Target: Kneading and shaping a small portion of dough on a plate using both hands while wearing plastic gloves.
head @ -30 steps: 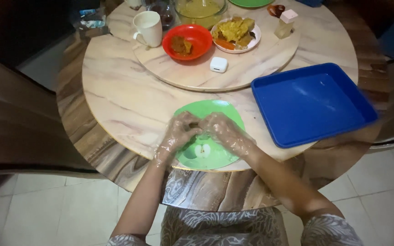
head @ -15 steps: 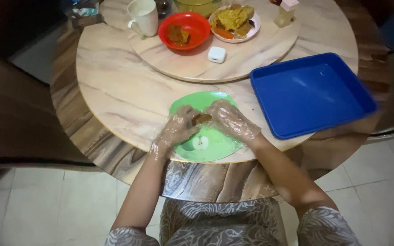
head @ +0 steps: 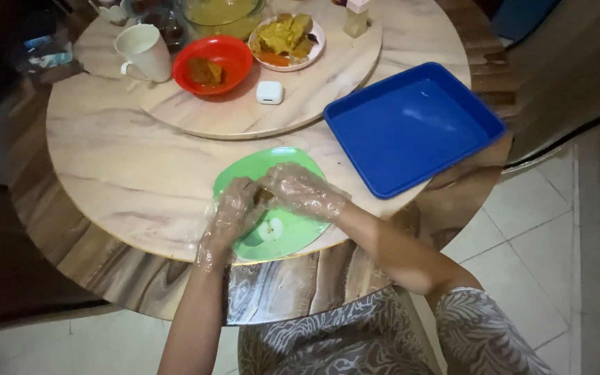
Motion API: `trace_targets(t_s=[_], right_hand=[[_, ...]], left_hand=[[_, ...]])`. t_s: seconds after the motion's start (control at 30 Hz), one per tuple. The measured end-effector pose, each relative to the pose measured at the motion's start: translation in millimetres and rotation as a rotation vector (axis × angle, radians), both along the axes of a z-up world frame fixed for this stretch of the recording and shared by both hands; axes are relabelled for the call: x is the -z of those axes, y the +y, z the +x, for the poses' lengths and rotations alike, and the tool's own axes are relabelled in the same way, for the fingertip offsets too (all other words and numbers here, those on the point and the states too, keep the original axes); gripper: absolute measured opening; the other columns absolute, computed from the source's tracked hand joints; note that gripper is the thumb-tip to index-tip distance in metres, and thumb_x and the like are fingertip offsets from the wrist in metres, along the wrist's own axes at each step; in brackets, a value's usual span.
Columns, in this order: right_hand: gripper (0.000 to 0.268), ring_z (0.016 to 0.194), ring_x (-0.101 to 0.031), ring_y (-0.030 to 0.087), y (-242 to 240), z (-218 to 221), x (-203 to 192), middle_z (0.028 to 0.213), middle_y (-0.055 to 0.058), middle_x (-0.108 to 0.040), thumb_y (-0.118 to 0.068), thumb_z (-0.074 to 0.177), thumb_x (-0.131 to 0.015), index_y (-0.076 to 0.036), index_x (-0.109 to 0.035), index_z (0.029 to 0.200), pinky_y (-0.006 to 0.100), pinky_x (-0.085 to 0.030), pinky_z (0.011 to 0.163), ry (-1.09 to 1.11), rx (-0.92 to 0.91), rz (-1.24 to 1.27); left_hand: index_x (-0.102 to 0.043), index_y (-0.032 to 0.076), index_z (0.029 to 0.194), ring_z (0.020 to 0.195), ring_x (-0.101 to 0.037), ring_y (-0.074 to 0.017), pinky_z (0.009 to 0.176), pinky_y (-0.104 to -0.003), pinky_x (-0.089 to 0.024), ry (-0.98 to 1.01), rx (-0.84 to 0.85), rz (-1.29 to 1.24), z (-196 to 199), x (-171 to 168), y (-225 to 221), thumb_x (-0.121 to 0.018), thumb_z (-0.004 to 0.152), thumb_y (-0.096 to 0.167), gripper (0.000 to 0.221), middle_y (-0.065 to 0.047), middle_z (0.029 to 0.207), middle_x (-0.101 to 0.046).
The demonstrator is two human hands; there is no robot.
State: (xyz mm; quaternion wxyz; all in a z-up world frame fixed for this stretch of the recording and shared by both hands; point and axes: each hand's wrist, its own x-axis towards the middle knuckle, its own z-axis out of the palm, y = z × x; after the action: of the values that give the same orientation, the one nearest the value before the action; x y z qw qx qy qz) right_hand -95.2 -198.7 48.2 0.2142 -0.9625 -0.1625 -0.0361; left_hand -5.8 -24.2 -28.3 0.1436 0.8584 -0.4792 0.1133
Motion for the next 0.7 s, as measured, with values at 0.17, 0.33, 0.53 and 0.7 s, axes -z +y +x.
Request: trace_targets(t_s=[0.17, 0.33, 0.53, 0.7], right_hand=[[0.026, 0.097, -0.069, 0.034, 2, 7, 19, 0.093, 0.021, -0.069, -0.022, 0.097, -0.067, 0.003, -0.07, 0.1, 0.036, -0.057, 0.085, 0.049, -0.002, -0.007], [0.027, 0.094, -0.071, 0.035, 1, 11, 14, 0.087, 0.022, -0.069, -0.019, 0.098, -0.065, 0.008, -0.069, 0.094, 0.04, -0.058, 0.087, 0.105, 0.006, 0.152], [0.026, 0.089, -0.069, 0.034, -2, 3, -12, 0.088, 0.021, -0.067, -0.019, 0.101, -0.058, 0.006, -0.067, 0.1, 0.04, -0.056, 0.08, 0.163, 0.011, 0.263], [0.028, 0.095, -0.068, 0.033, -6, -18, -60, 0.096, 0.021, -0.068, -0.021, 0.096, -0.066, 0.004, -0.067, 0.109, 0.041, -0.055, 0.083, 0.065, -0.055, 0.059]], left_hand=[[-0.069, 0.016, 0.095, 0.079, -0.061, -0.0216, 0.067, -0.034, -0.057, 0.071, 0.07, -0.164, 10, 19, 3, -0.07, 0.086, 0.032, 0.018, -0.002, 0.079, -0.054], [-0.066, 0.014, 0.098, 0.081, -0.063, -0.0247, 0.067, -0.038, -0.057, 0.174, 0.077, -0.209, 11, 21, 7, -0.073, 0.085, 0.036, 0.027, -0.004, 0.081, -0.056], [-0.07, 0.014, 0.096, 0.081, -0.067, -0.0347, 0.07, -0.048, -0.057, 0.314, -0.009, -0.228, 6, 15, 7, -0.069, 0.086, 0.031, 0.02, -0.013, 0.08, -0.061], [-0.068, 0.009, 0.093, 0.078, -0.065, -0.0379, 0.07, -0.05, -0.056, 0.329, -0.037, -0.18, -4, -20, 7, -0.063, 0.091, 0.034, 0.026, -0.016, 0.078, -0.059]])
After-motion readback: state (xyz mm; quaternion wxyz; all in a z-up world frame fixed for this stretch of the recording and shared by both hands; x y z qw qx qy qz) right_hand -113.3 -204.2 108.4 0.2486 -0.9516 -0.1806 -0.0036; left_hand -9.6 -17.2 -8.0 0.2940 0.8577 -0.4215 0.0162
